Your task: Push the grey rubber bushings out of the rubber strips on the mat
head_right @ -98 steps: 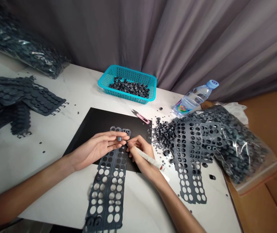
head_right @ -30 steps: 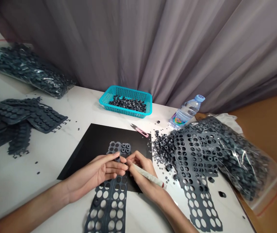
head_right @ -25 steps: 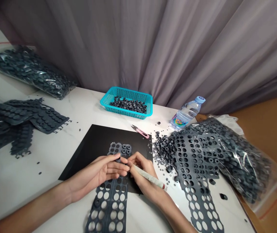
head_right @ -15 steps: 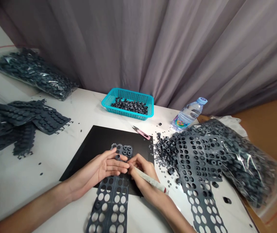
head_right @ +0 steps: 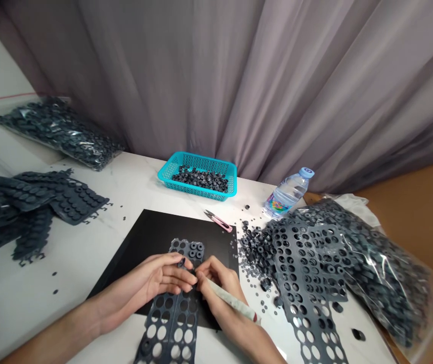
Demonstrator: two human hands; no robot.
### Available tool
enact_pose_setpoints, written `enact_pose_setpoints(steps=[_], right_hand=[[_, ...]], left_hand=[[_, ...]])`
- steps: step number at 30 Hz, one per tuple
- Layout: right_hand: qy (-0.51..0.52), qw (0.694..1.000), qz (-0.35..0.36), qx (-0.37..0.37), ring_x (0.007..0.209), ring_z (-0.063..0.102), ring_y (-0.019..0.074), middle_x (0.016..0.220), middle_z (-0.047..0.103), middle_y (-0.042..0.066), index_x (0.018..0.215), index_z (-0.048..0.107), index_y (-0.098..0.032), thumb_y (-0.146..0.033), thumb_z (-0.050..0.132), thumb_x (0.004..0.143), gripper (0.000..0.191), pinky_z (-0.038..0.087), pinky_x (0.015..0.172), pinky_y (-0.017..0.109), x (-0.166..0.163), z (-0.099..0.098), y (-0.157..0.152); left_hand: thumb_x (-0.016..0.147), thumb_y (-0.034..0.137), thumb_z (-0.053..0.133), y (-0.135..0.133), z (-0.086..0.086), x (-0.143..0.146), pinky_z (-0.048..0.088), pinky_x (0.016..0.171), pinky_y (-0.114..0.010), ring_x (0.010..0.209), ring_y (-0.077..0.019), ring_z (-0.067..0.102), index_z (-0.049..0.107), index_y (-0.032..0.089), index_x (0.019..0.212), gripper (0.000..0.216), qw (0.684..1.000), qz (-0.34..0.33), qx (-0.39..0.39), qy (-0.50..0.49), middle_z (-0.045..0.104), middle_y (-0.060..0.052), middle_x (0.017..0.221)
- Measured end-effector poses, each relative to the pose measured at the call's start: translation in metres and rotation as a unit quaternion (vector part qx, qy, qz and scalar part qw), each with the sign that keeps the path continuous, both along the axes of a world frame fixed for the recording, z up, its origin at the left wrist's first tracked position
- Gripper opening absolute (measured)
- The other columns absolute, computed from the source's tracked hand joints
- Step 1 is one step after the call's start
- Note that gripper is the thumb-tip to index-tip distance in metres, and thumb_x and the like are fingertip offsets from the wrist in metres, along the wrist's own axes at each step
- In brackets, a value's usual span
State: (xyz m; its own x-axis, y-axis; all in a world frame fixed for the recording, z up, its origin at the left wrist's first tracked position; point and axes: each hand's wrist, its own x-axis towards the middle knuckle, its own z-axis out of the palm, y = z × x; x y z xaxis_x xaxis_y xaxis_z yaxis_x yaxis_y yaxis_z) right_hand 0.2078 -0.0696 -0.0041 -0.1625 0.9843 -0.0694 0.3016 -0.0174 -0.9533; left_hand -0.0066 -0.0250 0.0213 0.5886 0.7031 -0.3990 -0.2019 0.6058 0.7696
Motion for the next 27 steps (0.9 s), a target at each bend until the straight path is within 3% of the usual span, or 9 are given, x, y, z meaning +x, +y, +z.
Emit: enact_pose_setpoints(steps=[5, 9, 15, 19, 22, 27], right_hand=[[0.011, 1.0, -0.01, 0.004, 0.077, 0.058, 0.0172, 0.083, 0.066, 0.002, 0.091, 0.062, -0.02, -0.051, 0.057, 0.102, 0.034, 0.043, 0.069, 0.028, 0.0, -0.006, 0.001], [0.004, 1.0, -0.011, -0.007, 0.068, 0.053, 0.0151, 0.077, 0.062, 0.0, 0.091, 0.062, -0.02, -0.055, 0.057, 0.101, 0.037, 0.041, 0.063, 0.027, -0.001, -0.003, 0.001], [0.001, 1.0, -0.019, -0.021, 0.065, 0.051, 0.0143, 0.075, 0.058, 0.0, 0.089, 0.059, -0.02, -0.059, 0.054, 0.101, 0.041, 0.04, 0.059, 0.026, -0.004, 0.008, 0.0], [0.0, 1.0, -0.005, -0.013, 0.066, 0.051, 0.0142, 0.075, 0.058, -0.001, 0.09, 0.059, -0.02, -0.06, 0.053, 0.101, 0.041, 0.039, 0.06, 0.026, -0.004, 0.011, 0.0], [-0.014, 1.0, -0.003, -0.008, 0.067, 0.051, 0.0144, 0.077, 0.058, -0.001, 0.091, 0.06, -0.021, -0.059, 0.053, 0.102, 0.041, 0.039, 0.061, 0.026, -0.002, 0.008, 0.0], [-0.01, 1.0, -0.003, -0.004, 0.072, 0.055, 0.0153, 0.081, 0.061, -0.001, 0.096, 0.06, -0.022, -0.056, 0.051, 0.104, 0.037, 0.042, 0.064, 0.027, 0.001, 0.0, -0.001]], left_hand=[[0.094, 0.043, 0.069, -0.004, -0.001, 0.003, 0.053, 0.089, -0.032, 0.095, -0.0227, 0.075, 0.072, 0.014, 0.106, 0.031, 1.0, 0.013, 0.005, -0.001, 0.08, -0.014, 0.101], [0.094, 0.046, 0.071, -0.004, 0.002, 0.004, 0.05, 0.087, -0.028, 0.095, -0.019, 0.071, 0.07, 0.017, 0.103, 0.031, 0.999, 0.006, 0.037, 0.008, 0.077, -0.01, 0.102], [0.092, 0.047, 0.072, 0.015, 0.001, 0.001, 0.045, 0.078, -0.023, 0.089, -0.0152, 0.061, 0.068, 0.019, 0.097, 0.028, 0.973, 0.054, 0.205, 0.095, 0.068, -0.002, 0.093], [0.091, 0.048, 0.072, 0.058, -0.001, 0.009, 0.046, 0.074, -0.024, 0.084, -0.0157, 0.063, 0.066, 0.019, 0.098, 0.03, 0.928, 0.09, 0.327, 0.156, 0.068, -0.002, 0.094], [0.089, 0.046, 0.072, 0.112, 0.005, 0.026, 0.05, 0.077, -0.028, 0.084, -0.0181, 0.066, 0.066, 0.019, 0.096, 0.029, 0.853, 0.103, 0.474, 0.193, 0.071, -0.004, 0.096], [0.088, 0.04, 0.074, 0.2, 0.017, 0.049, 0.049, 0.079, -0.03, 0.084, -0.0182, 0.065, 0.067, 0.021, 0.096, 0.022, 0.784, 0.154, 0.553, 0.238, 0.072, -0.003, 0.096]])
